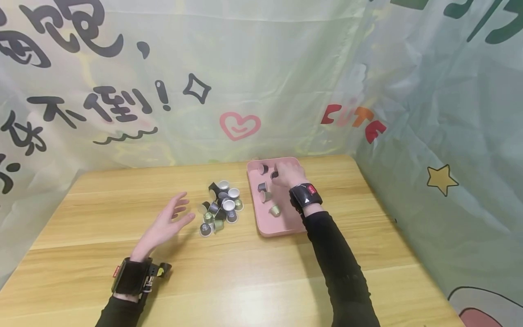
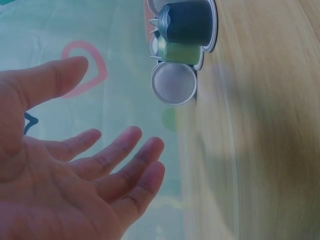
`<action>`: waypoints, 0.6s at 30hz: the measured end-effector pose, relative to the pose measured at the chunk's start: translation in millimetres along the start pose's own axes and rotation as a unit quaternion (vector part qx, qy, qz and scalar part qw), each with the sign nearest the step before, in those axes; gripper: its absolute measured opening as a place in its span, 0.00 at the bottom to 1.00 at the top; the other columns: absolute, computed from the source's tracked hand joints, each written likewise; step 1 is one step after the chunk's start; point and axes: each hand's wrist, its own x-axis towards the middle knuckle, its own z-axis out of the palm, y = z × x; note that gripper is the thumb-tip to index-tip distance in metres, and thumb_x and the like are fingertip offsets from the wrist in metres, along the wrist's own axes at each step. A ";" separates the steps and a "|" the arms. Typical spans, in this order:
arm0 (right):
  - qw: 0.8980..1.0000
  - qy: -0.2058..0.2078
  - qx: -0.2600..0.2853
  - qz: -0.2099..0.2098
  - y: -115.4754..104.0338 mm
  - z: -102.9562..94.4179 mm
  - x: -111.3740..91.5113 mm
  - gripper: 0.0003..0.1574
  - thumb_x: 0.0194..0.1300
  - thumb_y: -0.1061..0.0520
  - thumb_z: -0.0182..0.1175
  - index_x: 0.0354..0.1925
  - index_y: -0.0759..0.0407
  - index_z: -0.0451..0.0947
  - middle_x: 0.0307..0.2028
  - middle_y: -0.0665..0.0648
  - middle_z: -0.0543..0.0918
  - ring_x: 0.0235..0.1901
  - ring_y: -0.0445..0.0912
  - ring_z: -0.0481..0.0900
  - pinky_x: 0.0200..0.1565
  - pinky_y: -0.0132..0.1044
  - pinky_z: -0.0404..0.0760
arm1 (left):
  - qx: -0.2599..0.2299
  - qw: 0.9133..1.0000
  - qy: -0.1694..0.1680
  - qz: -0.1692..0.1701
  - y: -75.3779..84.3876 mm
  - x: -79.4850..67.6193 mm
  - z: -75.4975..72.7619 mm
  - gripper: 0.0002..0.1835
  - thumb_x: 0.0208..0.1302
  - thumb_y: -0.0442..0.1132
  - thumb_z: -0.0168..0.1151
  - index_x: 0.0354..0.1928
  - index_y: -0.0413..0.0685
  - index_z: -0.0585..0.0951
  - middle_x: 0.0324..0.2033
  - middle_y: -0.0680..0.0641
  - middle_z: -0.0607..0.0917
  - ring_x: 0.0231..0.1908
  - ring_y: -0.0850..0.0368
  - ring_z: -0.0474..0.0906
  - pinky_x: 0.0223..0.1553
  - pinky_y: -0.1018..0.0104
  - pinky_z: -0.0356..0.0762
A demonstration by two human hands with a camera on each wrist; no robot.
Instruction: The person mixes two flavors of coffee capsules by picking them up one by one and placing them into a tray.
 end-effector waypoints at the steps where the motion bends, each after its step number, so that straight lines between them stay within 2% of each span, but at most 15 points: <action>1: 1.000 0.002 0.002 0.002 -0.6 0.0 -0.2 0.24 0.66 0.53 0.62 0.58 0.59 0.75 0.54 0.61 0.82 0.50 0.56 0.79 0.49 0.54 0.78 | 0.000 1.000 -0.001 0.000 0.0 0.0 -0.4 0.40 0.73 0.45 0.58 0.78 0.41 0.51 0.72 0.29 0.64 0.70 0.28 0.64 0.69 0.34 0.66; 3: 1.000 0.013 0.010 0.000 -2.5 -0.8 -2.8 0.31 0.67 0.54 0.60 0.65 0.60 0.71 0.61 0.63 0.78 0.56 0.57 0.77 0.53 0.56 0.79 | 0.001 1.000 -0.003 -0.001 0.4 -0.3 -1.1 0.40 0.73 0.45 0.58 0.78 0.41 0.51 0.72 0.29 0.64 0.70 0.28 0.63 0.69 0.33 0.65; 5: 0.999 0.030 0.020 -0.008 -3.9 -2.0 -8.7 0.33 0.68 0.54 0.60 0.68 0.61 0.69 0.62 0.64 0.78 0.56 0.57 0.78 0.53 0.54 0.80 | 0.002 1.000 -0.005 0.000 0.7 -0.2 -0.6 0.40 0.73 0.45 0.58 0.78 0.40 0.51 0.72 0.28 0.64 0.70 0.28 0.63 0.69 0.33 0.65; 8: 0.996 0.062 0.049 -0.034 -6.8 -3.3 -21.8 0.31 0.67 0.53 0.61 0.65 0.61 0.72 0.54 0.63 0.82 0.46 0.54 0.82 0.43 0.47 0.81 | 0.006 1.000 -0.004 0.002 0.2 0.7 0.3 0.40 0.73 0.44 0.59 0.77 0.38 0.52 0.71 0.28 0.65 0.69 0.27 0.64 0.69 0.33 0.66; 11: 0.990 0.086 0.095 -0.063 -9.7 -1.6 -37.7 0.27 0.67 0.54 0.61 0.62 0.59 0.74 0.45 0.62 0.85 0.37 0.51 0.83 0.35 0.41 0.78 | 0.020 1.000 -0.007 0.005 0.5 1.2 1.6 0.36 0.72 0.44 0.58 0.75 0.36 0.57 0.69 0.28 0.68 0.68 0.28 0.66 0.69 0.34 0.65; 13: 0.985 0.097 0.120 -0.074 -11.4 1.5 -49.5 0.25 0.68 0.53 0.61 0.61 0.59 0.75 0.42 0.61 0.86 0.36 0.50 0.83 0.34 0.40 0.78 | 0.031 0.999 -0.010 0.006 1.6 0.9 2.4 0.33 0.72 0.44 0.59 0.72 0.36 0.62 0.68 0.30 0.71 0.67 0.30 0.68 0.70 0.34 0.65; 18: 0.975 0.133 0.157 -0.084 -14.9 16.1 -75.9 0.21 0.69 0.53 0.62 0.57 0.60 0.76 0.37 0.60 0.86 0.37 0.50 0.83 0.41 0.42 0.80 | 0.041 0.999 -0.016 0.009 4.1 -0.9 4.6 0.26 0.70 0.43 0.61 0.65 0.38 0.72 0.62 0.34 0.78 0.63 0.35 0.73 0.68 0.34 0.67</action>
